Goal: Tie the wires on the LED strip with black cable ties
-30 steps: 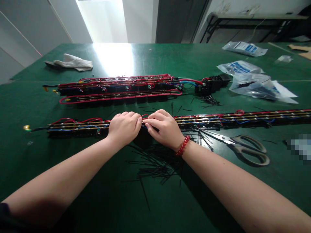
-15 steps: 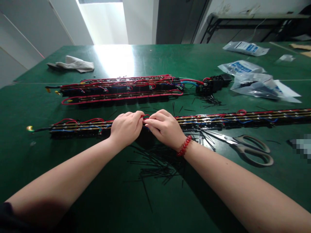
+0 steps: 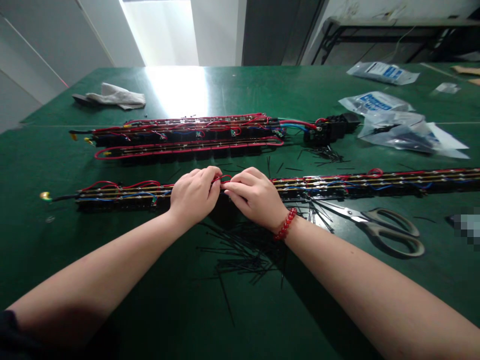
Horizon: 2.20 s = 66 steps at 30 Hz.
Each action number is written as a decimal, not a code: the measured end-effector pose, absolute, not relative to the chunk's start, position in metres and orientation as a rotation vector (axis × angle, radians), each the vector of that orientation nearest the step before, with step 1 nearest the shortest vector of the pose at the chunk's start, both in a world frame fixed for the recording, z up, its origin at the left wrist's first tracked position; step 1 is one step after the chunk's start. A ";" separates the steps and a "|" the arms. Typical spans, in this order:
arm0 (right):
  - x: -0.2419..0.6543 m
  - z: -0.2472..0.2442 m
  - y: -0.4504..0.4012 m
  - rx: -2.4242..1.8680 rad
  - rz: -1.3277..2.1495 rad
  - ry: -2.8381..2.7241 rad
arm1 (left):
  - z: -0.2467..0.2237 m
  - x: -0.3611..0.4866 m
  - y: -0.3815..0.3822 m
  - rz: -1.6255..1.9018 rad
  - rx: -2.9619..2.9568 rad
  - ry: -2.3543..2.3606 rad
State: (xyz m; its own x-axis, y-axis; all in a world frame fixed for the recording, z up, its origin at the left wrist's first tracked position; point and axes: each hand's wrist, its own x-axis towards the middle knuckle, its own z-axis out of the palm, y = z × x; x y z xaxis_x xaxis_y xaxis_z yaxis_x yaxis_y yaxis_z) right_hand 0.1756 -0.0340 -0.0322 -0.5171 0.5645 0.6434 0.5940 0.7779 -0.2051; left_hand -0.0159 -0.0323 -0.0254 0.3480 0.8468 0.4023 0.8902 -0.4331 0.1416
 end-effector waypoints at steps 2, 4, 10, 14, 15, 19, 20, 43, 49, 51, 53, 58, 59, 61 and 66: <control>0.176 -0.032 -0.034 -0.856 -0.054 -2.246 | -0.027 -0.016 -0.032 -0.718 -2.495 -1.580; 0.176 -0.032 -0.034 -0.850 -0.057 -2.247 | -0.029 -0.017 -0.032 -0.783 -2.495 -1.550; 0.177 -0.034 -0.033 -0.832 -0.023 -2.193 | -0.028 -0.018 -0.032 -0.798 -2.485 -1.552; 0.177 -0.034 -0.033 -0.829 -0.014 -2.191 | -0.027 -0.016 -0.033 -0.655 -2.448 -1.577; 0.176 -0.033 -0.033 -0.831 -0.013 -2.194 | -0.026 -0.015 -0.033 -0.613 -2.443 -1.570; 0.176 -0.033 -0.033 -0.843 -0.016 -2.208 | -0.027 -0.016 -0.032 -0.593 -2.472 -1.532; 0.176 -0.032 -0.033 -0.844 -0.018 -2.210 | -0.028 -0.016 -0.032 -0.614 -2.482 -1.528; 0.178 -0.034 -0.033 -0.830 -0.005 -2.233 | -0.025 -0.016 -0.033 -0.638 -2.509 -1.604; 0.177 -0.034 -0.032 -0.839 0.024 -2.202 | -0.026 -0.017 -0.033 -0.897 -2.569 -1.539; 0.177 -0.035 -0.032 -0.848 0.039 -2.197 | -0.028 -0.018 -0.033 -0.931 -2.584 -1.483; 0.177 -0.035 -0.032 -0.875 0.049 -2.191 | -0.029 -0.019 -0.033 -0.950 -2.591 -1.427; 0.177 -0.032 -0.034 -0.936 0.130 -2.127 | -0.030 -0.018 -0.034 -0.991 -2.553 -1.383; 0.177 -0.032 -0.035 -0.945 0.155 -2.108 | -0.030 -0.018 -0.034 -0.993 -2.545 -1.384; 0.176 -0.031 -0.036 -0.969 0.194 -2.073 | -0.029 -0.017 -0.035 -1.010 -2.530 -1.387; 0.176 -0.033 -0.036 -1.000 0.188 -2.033 | -0.027 -0.017 -0.038 -0.962 -2.507 -1.303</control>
